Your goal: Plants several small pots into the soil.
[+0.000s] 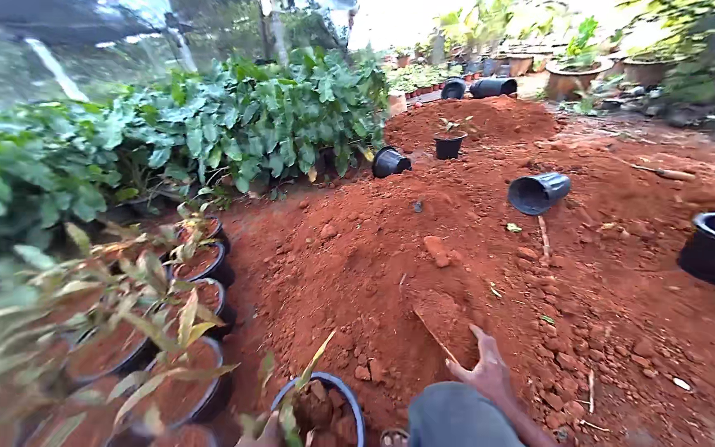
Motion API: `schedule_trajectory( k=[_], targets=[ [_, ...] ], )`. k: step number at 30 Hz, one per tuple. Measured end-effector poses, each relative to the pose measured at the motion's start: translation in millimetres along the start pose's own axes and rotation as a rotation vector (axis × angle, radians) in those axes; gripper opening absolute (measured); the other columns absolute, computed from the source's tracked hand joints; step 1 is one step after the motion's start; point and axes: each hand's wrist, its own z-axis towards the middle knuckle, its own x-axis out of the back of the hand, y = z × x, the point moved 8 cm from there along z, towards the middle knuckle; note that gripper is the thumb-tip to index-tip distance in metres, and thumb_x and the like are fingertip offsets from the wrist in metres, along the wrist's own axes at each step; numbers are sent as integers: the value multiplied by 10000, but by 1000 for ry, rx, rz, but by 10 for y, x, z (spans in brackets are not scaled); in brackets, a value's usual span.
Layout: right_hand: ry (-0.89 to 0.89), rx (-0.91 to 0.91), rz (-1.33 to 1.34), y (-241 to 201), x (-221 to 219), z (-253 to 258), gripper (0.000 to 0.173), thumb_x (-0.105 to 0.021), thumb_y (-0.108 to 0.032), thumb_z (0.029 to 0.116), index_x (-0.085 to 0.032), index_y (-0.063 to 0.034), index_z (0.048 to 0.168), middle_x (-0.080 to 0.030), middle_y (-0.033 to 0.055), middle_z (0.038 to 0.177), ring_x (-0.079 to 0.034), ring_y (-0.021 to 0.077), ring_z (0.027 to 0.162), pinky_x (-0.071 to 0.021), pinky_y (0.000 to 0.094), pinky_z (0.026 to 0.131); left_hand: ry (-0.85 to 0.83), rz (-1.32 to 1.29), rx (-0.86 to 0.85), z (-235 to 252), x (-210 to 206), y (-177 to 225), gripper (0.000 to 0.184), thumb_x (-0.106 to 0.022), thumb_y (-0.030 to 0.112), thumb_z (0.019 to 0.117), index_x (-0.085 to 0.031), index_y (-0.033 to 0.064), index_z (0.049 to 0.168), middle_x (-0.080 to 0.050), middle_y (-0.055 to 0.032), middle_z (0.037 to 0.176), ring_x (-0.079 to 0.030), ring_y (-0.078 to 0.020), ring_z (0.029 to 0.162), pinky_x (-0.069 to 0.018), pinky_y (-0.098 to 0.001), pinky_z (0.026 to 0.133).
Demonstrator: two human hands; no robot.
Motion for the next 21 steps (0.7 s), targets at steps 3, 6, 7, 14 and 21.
schedule_trajectory(
  k=[3, 6, 7, 14, 21],
  targets=[
    [-262, -61, 83, -951, 457, 48, 946, -882, -257, 729, -434, 29, 1512, -475, 304, 1502, -468, 451, 1400, -380, 575, 1156, 17, -1, -1, -56, -12, 17, 353, -713, 271, 957, -714, -26, 1147, -727, -216, 1009, -700, -353, 959, -539, -568, 910],
    [-289, 134, 90, -1101, 525, 198, 1045, -876, -341, 652, -421, 22, 1521, -507, 266, 1494, -491, 399, 1397, -405, 532, 1157, 18, 3, 28, -5, -25, -30, 322, -720, 307, 954, -741, 36, 1126, -743, -165, 1029, -706, -316, 996, -534, -554, 940],
    [-254, 257, 86, -970, 465, 295, 1103, -837, -479, 608, -424, -13, 1518, -534, 226, 1471, -529, 343, 1360, -450, 503, 1120, 21, -8, 37, 21, -37, -67, 310, -724, 311, 951, -748, 51, 1118, -746, -149, 1014, -708, -300, 974, -538, -543, 927],
    [-407, 566, 48, -1558, 578, 592, 1200, -791, -661, 541, -425, -59, 1513, -582, 137, 1413, -585, 211, 1271, -517, 428, 1029, 0, -69, 70, 0, -95, -65, 283, -721, 282, 960, -745, 58, 1131, -738, -145, 1005, -697, -289, 939, -527, -515, 899],
    [-713, 715, -97, -2084, 303, 300, 1132, -855, -538, 563, -447, -80, 1514, -583, 138, 1431, -571, 271, 1324, -500, 488, 1079, -28, -24, 92, -85, -128, 59, 286, -698, 297, 973, -750, 81, 1153, -733, -152, 1118, -671, -313, 1108, -487, -533, 998]
  ],
)
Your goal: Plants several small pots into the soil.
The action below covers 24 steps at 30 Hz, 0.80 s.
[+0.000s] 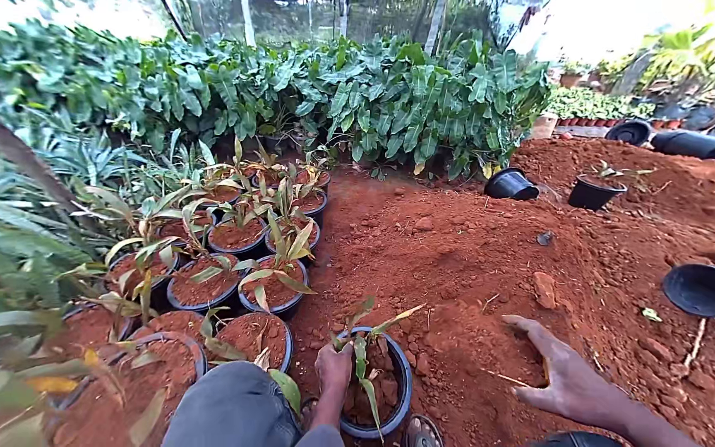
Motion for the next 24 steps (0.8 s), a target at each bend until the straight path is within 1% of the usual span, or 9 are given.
schedule_trajectory(
  k=[3, 6, 9, 13, 16, 18, 21, 24],
  targets=[
    [-225, 10, -42, -263, -222, 134, 1080, -896, -453, 615, -436, -88, 1522, -545, 166, 1472, -533, 323, 1365, -454, 508, 1125, -17, 33, 12, -34, -19, 10, 286, -688, 315, 974, -750, 98, 1151, -735, -140, 1115, -674, -308, 1107, -494, -533, 992],
    [-431, 23, -96, -518, -495, 256, 1032, -896, -391, 669, -421, -86, 1533, -511, 193, 1501, -479, 365, 1407, -401, 525, 1165, -28, 35, 15, -55, -26, 10, 286, -677, 316, 978, -745, 103, 1157, -736, -134, 1113, -679, -302, 1095, -499, -531, 985],
    [-598, 40, -174, -715, -793, 359, 1022, -891, -391, 700, -407, -98, 1551, -490, 213, 1510, -457, 395, 1416, -398, 548, 1155, -39, 25, 15, -60, -21, 2, 277, -675, 306, 979, -746, 114, 1165, -736, -129, 1127, -677, -296, 1109, -500, -526, 993],
    [-768, 40, -309, -903, -1104, 444, 1016, -871, -442, 725, -399, -118, 1564, -471, 219, 1513, -441, 415, 1415, -416, 573, 1124, -59, 22, 11, -87, -11, 2, 256, -668, 289, 982, -746, 129, 1166, -737, -116, 1127, -680, -280, 1104, -505, -514, 990],
    [-856, 16, -404, -1025, -1159, 480, 1022, -861, -481, 747, -393, -83, 1564, -469, 243, 1503, -438, 446, 1405, -430, 602, 1093, -70, 25, 3, -52, -29, -18, 253, -670, 282, 980, -748, 137, 1171, -740, -112, 1117, -689, -275, 1075, -513, -513, 973],
    [-896, -14, -463, -1094, -1124, 501, 1008, -854, -492, 764, -396, -75, 1559, -468, 248, 1501, -441, 459, 1399, -440, 617, 1073, -82, 30, -6, -29, -51, -27, 267, -663, 285, 983, -741, 126, 1182, -734, -125, 1122, -687, -286, 1067, -515, -522, 960],
    [-910, -40, -494, -1123, -1065, 524, 988, -844, -504, 774, -417, -52, 1542, -464, 260, 1501, -450, 465, 1388, -448, 623, 1059, -92, 14, -5, -7, -84, -36, 267, -666, 278, 984, -736, 113, 1182, -729, -136, 1134, -691, -293, 1074, -531, -517, 955],
    [-879, -68, -490, -1085, -971, 539, 989, -831, -523, 778, -417, -59, 1546, -460, 240, 1514, -449, 447, 1398, -448, 616, 1068, -94, 4, -6, -7, -101, -43, 260, -672, 271, 978, -736, 124, 1182, -730, -127, 1135, -690, -284, 1073, -529, -514, 951]
  ],
)
